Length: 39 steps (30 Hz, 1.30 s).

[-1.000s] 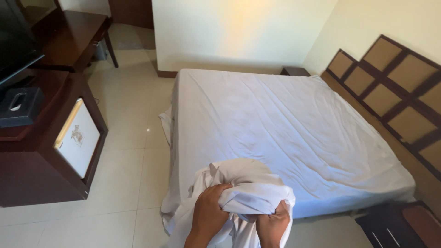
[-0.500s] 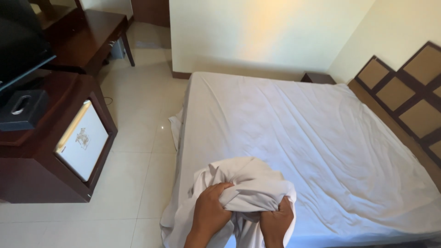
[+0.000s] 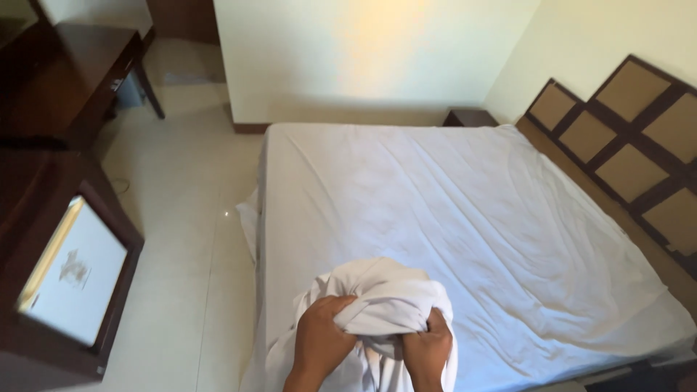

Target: The person smooths a white bedsheet over a mattress, tucks the edges, and then picks up a white cloth from a nearby chair. They place the cloth on the bed and fold it into a compact bundle.

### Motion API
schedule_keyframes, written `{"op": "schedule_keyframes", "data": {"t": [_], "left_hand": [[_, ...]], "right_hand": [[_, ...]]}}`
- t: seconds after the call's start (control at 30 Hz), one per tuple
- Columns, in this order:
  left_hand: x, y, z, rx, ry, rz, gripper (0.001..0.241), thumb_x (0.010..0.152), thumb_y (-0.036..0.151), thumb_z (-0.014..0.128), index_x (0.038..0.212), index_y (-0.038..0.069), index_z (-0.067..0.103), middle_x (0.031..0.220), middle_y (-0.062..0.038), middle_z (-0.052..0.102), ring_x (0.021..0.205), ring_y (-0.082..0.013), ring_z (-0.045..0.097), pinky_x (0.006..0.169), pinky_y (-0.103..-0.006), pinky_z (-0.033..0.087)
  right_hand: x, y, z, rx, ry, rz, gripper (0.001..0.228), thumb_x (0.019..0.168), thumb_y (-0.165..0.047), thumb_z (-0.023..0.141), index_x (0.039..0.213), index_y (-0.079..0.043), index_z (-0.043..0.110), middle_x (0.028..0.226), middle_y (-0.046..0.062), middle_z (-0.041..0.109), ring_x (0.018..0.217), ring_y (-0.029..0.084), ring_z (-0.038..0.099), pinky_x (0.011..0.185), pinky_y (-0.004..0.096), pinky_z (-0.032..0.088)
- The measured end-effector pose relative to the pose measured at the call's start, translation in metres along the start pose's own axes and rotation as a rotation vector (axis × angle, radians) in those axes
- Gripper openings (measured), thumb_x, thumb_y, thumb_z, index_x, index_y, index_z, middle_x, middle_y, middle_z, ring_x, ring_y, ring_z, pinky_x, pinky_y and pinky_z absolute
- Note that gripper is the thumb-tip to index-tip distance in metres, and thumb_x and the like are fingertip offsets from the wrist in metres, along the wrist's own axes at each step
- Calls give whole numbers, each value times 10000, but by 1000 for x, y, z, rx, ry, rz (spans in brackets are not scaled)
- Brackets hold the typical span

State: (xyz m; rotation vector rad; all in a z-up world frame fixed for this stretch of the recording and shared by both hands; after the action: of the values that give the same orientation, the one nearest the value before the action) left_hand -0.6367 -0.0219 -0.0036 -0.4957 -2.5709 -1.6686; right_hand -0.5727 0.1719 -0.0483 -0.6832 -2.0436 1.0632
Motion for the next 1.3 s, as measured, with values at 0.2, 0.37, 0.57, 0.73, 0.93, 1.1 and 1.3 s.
{"op": "schedule_keyframes", "data": {"t": [0.2, 0.37, 0.57, 0.73, 0.93, 1.1, 1.3], "left_hand": [[42, -7, -17, 12, -70, 45, 485, 607, 70, 798, 1087, 136, 806, 1039, -85, 765, 1001, -301, 705, 881, -366, 557], [70, -1, -20, 23, -60, 76, 452, 606, 45, 774, 1048, 129, 814, 1014, -77, 777, 1004, -300, 702, 875, -359, 557], [100, 0, 5, 55, -82, 27, 492, 595, 22, 775, 1066, 156, 832, 1027, -39, 776, 1028, -254, 681, 906, -340, 547], [128, 8, 52, 68, -28, 74, 401, 634, 15, 759, 1001, 158, 837, 1038, -28, 774, 1038, -254, 664, 914, -335, 543], [183, 58, 126, 57, -59, 133, 406, 665, 8, 738, 1029, 161, 828, 1093, -41, 751, 1072, -286, 630, 950, -371, 510], [241, 137, 157, 30, -28, 287, 434, 695, 4, 703, 1079, 168, 819, 1116, -45, 754, 1076, -297, 639, 953, -376, 526], [262, 176, 182, 40, -105, 424, 489, 705, 46, 734, 1186, 127, 754, 1199, -88, 709, 1119, -316, 614, 968, -404, 504]], "right_hand": [[9, -28, 21, 74, 22, 174, 278, 727, -70, 746, 994, 7, 762, 863, 124, 779, 765, 221, 720, 715, 341, 558], [22, -17, 36, 225, -27, 250, 300, 702, -5, 731, 998, 31, 761, 825, 105, 791, 718, 142, 703, 652, 309, 572], [57, 14, 48, 229, -78, 365, 283, 747, 2, 746, 1029, 12, 760, 808, 105, 789, 671, 151, 705, 627, 312, 558], [109, 62, 46, 233, -165, 134, 340, 712, 17, 744, 1052, 8, 748, 888, 96, 811, 772, 136, 736, 692, 292, 586], [210, 106, 7, 44, -117, 17, 418, 761, -50, 759, 1179, -48, 740, 944, 98, 800, 757, 135, 725, 692, 306, 565], [298, 65, -41, -25, -17, -143, 435, 717, -73, 764, 1152, -70, 737, 927, 95, 770, 709, 170, 689, 679, 295, 553], [329, -4, -86, -132, -53, -111, 343, 804, -124, 792, 1123, -58, 687, 1076, 103, 737, 918, 213, 696, 773, 333, 571]]}}
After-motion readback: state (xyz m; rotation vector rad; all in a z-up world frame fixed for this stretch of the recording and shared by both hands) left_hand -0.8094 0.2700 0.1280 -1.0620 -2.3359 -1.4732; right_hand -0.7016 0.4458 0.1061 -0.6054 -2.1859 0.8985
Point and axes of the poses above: each hand's wrist, its own x-axis towards the middle knuckle, its own z-axis out of the palm, y = z × x, the point moved 1 cm from there along x, towards the middle knuckle
